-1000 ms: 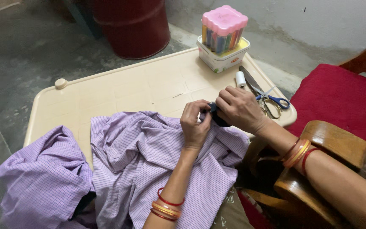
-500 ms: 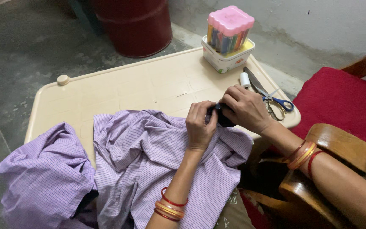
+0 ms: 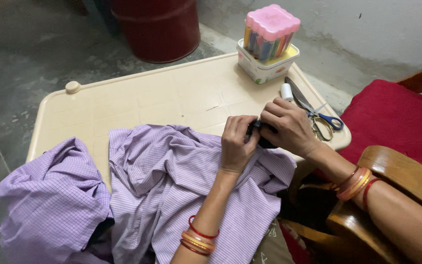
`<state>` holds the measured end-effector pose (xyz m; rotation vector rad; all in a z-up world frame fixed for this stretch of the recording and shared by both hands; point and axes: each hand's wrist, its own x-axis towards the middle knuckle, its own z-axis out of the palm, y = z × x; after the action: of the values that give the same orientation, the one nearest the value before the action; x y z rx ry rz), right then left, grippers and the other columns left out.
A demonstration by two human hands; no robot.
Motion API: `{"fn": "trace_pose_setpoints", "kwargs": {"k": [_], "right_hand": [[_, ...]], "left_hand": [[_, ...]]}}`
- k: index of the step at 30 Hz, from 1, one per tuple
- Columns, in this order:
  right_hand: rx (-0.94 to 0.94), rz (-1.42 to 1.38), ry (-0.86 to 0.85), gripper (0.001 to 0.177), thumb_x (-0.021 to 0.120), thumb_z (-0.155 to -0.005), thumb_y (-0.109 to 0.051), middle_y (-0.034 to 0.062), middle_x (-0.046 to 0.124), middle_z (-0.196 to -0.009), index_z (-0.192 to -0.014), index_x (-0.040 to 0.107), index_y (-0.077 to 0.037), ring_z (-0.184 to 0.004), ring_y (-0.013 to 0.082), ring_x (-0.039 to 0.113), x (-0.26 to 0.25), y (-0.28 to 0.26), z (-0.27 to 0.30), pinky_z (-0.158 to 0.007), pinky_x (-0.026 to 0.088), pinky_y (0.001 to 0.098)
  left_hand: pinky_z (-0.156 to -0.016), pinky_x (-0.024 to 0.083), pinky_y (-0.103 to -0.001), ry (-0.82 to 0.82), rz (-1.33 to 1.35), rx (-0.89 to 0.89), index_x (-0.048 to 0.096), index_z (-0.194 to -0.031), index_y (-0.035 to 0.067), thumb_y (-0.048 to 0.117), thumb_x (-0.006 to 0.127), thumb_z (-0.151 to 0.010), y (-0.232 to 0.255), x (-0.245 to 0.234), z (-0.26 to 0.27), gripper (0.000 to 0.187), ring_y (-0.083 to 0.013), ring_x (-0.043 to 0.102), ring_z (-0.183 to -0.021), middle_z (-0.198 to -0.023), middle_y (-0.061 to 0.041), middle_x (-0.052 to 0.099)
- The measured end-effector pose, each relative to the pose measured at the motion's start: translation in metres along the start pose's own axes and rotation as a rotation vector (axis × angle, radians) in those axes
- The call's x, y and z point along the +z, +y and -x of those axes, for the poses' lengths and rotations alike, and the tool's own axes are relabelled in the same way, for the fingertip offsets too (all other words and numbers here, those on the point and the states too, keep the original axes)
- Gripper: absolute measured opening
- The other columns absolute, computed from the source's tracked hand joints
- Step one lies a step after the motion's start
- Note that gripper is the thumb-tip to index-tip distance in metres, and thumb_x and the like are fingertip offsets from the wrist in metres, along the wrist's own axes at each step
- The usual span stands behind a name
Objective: The person hand-sews a dark fabric piece onto a purple shirt using a needle and thread, repeatedly pushing the needle through the fabric and pulling the thread taut. They then cut the thread with scissors, set the shirt down, and smooth it flat on their lap.
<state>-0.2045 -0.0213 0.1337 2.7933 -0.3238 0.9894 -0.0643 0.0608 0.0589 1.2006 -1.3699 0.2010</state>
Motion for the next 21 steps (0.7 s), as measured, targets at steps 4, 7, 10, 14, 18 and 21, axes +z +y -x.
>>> {"fn": "trace_pose_setpoints", "kwargs": {"k": [4,7,10,14,18,21], "right_hand": [[-0.067,0.011,-0.015,0.022,0.075,-0.073,-0.017,0.0050,0.057,-0.087,-0.088,0.063,-0.007,-0.085,0.0252,0.057,-0.001,0.002,0.002,-0.074,0.051,0.0382],[-0.090,0.018,-0.015,0.021,0.075,-0.077,-0.019,0.0039,0.058,-0.088,-0.088,0.064,-0.006,-0.085,0.0240,0.057,-0.001,0.001,0.000,-0.074,0.050,0.0383],[-0.132,0.036,-0.012,0.019,0.074,-0.078,-0.017,0.0036,0.059,-0.090,-0.093,0.067,-0.006,-0.086,0.0233,0.057,-0.001,0.000,-0.001,-0.075,0.050,0.0380],[-0.101,-0.017,-0.005,0.020,0.075,-0.078,-0.013,0.0052,0.061,-0.093,-0.095,0.068,-0.005,-0.089,0.0249,0.061,0.000,0.000,0.000,-0.077,0.052,0.0384],[0.051,-0.168,-0.007,0.024,0.073,-0.078,-0.010,0.0084,0.063,-0.100,-0.101,0.067,-0.003,-0.093,0.0261,0.064,0.001,0.004,0.003,-0.077,0.054,0.0376],[0.081,-0.172,-0.024,0.022,0.075,-0.076,-0.011,0.0080,0.063,-0.096,-0.096,0.067,-0.005,-0.091,0.0269,0.064,0.001,0.006,0.004,-0.075,0.054,0.0380]], "left_hand": [[-0.088,0.055,-0.040,-0.046,-0.019,-0.006,0.065,-0.109,0.001,0.004,0.073,-0.086,-0.007,0.006,0.002,0.025,-0.0294,0.062,-0.096,-0.102,-0.012,0.066],[-0.088,0.055,-0.040,-0.077,-0.029,-0.028,0.063,-0.111,0.000,0.006,0.072,-0.088,-0.011,0.009,0.004,0.026,-0.0287,0.062,-0.096,-0.102,-0.013,0.065],[-0.088,0.055,-0.041,-0.070,0.003,-0.056,0.062,-0.110,-0.001,0.006,0.072,-0.088,-0.011,0.010,0.007,0.025,-0.0293,0.063,-0.097,-0.102,-0.014,0.065],[-0.087,0.055,-0.041,-0.039,0.035,-0.098,0.062,-0.109,0.000,0.005,0.072,-0.089,-0.010,0.007,0.006,0.023,-0.0291,0.063,-0.096,-0.102,-0.013,0.065],[-0.089,0.054,-0.041,-0.041,-0.013,-0.027,0.061,-0.107,0.000,0.002,0.071,-0.087,-0.005,0.003,0.002,0.023,-0.0311,0.060,-0.098,-0.102,-0.014,0.063],[-0.092,0.052,-0.043,-0.049,-0.036,0.043,0.060,-0.110,-0.002,-0.002,0.070,-0.086,-0.001,0.000,0.002,0.025,-0.0327,0.059,-0.101,-0.106,-0.015,0.063]]}}
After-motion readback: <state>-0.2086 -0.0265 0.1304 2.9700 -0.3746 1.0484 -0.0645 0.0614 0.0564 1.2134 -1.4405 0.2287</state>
